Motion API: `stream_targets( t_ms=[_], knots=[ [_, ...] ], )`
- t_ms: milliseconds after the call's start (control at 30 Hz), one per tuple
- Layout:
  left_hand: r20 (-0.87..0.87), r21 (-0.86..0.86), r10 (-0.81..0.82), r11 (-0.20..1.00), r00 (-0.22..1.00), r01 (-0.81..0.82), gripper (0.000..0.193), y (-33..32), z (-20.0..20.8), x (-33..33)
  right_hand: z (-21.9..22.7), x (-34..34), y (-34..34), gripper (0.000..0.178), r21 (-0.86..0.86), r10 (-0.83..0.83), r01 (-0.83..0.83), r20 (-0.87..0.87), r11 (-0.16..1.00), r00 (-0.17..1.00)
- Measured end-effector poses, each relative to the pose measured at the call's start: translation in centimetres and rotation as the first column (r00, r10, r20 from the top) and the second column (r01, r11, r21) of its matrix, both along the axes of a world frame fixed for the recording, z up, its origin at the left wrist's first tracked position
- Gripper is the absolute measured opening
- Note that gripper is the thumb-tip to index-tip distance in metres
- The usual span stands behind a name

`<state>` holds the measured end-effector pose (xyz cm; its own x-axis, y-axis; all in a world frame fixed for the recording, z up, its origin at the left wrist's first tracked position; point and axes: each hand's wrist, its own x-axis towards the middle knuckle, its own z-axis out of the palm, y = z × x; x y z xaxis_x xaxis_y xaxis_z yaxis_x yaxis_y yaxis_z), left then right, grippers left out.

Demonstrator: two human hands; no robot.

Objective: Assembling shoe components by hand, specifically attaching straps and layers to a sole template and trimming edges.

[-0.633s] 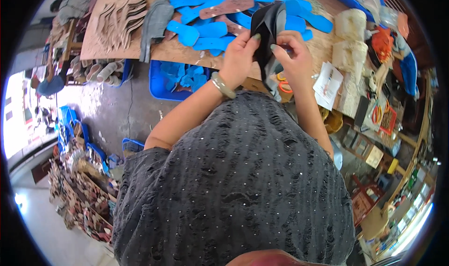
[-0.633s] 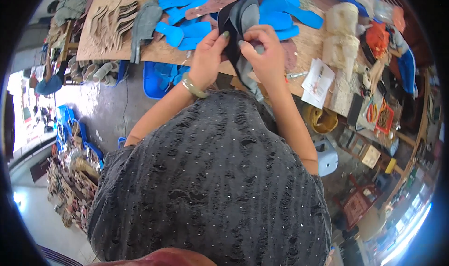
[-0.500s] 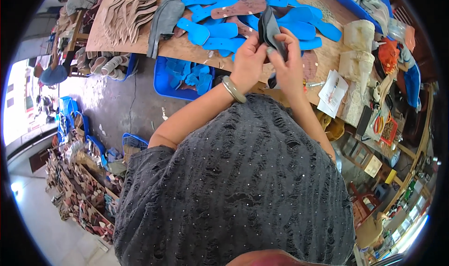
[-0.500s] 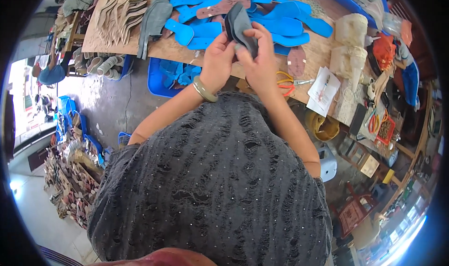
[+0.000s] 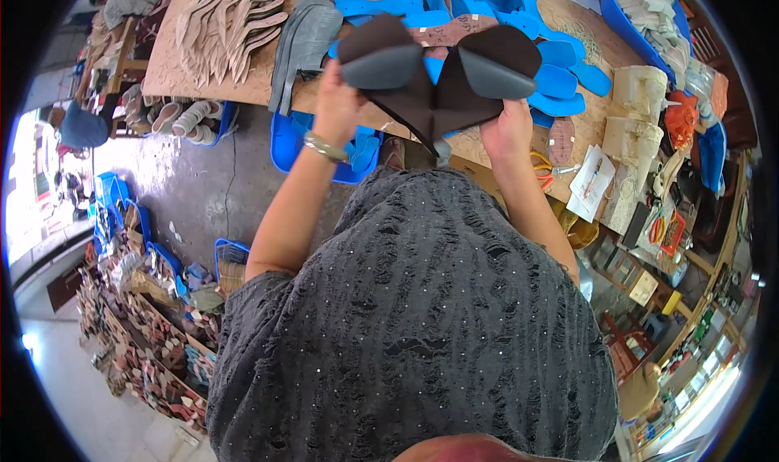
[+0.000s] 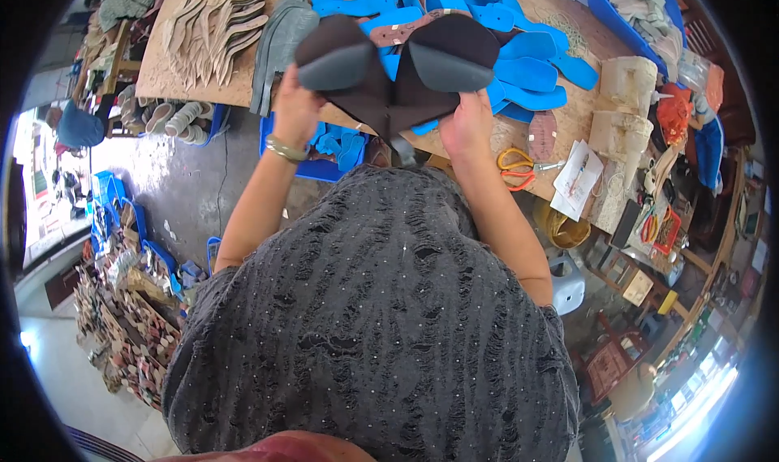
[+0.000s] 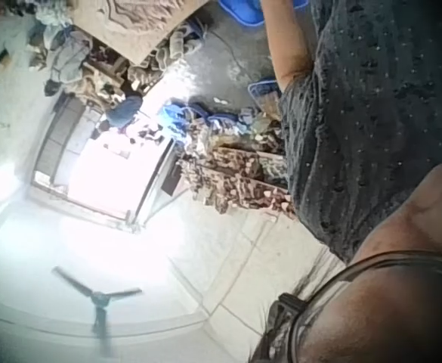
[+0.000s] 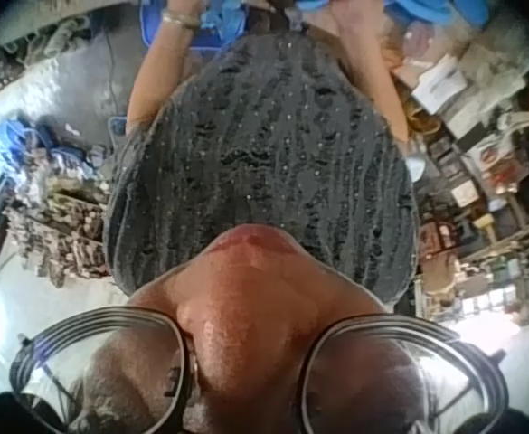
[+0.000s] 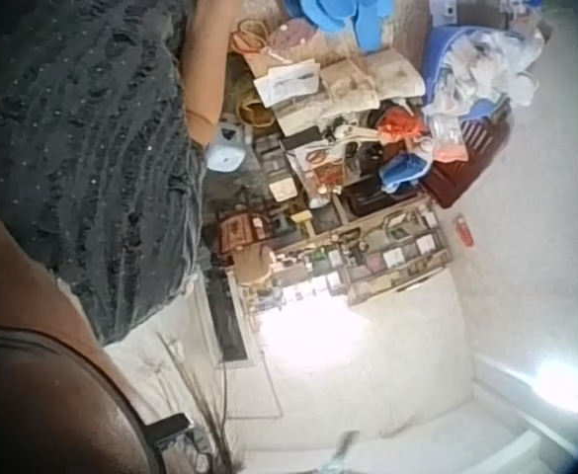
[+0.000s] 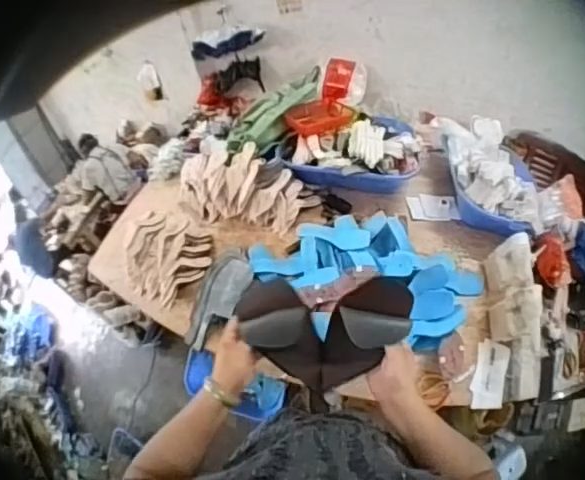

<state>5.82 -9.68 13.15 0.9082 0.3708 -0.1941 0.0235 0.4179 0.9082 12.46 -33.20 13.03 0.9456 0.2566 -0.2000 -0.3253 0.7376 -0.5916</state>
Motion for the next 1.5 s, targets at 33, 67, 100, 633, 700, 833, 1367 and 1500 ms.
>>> stream_targets(
  t_ms=[33,67,100,633,700,833,1367,1500],
  knots=[
    [-0.110,0.030,0.072,0.997,0.991,-0.069,0.032,3.0,-0.9,-0.1,0.2,0.3,0.8,0.037,0.024,-0.023,0.023,-0.010,0.999,1.000],
    [-0.218,0.067,0.139,0.990,0.966,-0.127,0.032,5.7,-1.6,-0.1,0.2,0.6,1.3,0.038,0.045,-0.050,0.051,-0.020,0.998,0.999],
    [-0.092,-0.007,0.086,0.996,0.992,-0.087,0.033,7.4,-1.3,0.2,-0.2,1.1,1.4,0.039,0.058,-0.069,0.072,-0.041,0.996,0.997],
    [-0.293,0.006,-0.479,0.865,0.828,0.502,0.036,33.5,-7.6,9.6,-0.1,1.6,-5.7,0.039,-0.065,-0.418,0.414,-0.068,0.908,0.906],
    [-0.384,0.088,-0.464,0.842,0.798,0.532,0.036,35.0,-10.0,11.7,1.1,0.6,-6.5,0.039,-0.130,-0.473,0.461,-0.080,0.878,0.878],
    [-0.609,0.648,0.047,0.605,0.792,0.462,0.046,39.4,-14.7,15.1,3.2,-1.2,-8.3,0.038,-0.282,-0.511,0.500,0.038,0.819,0.859],
    [-0.033,-0.217,-0.965,0.260,0.259,0.941,0.056,-8.8,-2.5,9.3,0.7,-1.6,-4.9,0.035,-0.595,-0.076,0.004,-0.096,0.803,0.993],
    [0.087,-0.674,-0.778,0.414,0.622,0.612,0.040,-11.7,-0.6,7.8,-0.8,-1.7,-6.3,0.036,-0.532,-0.160,0.097,-0.073,0.841,0.984]
  ],
)
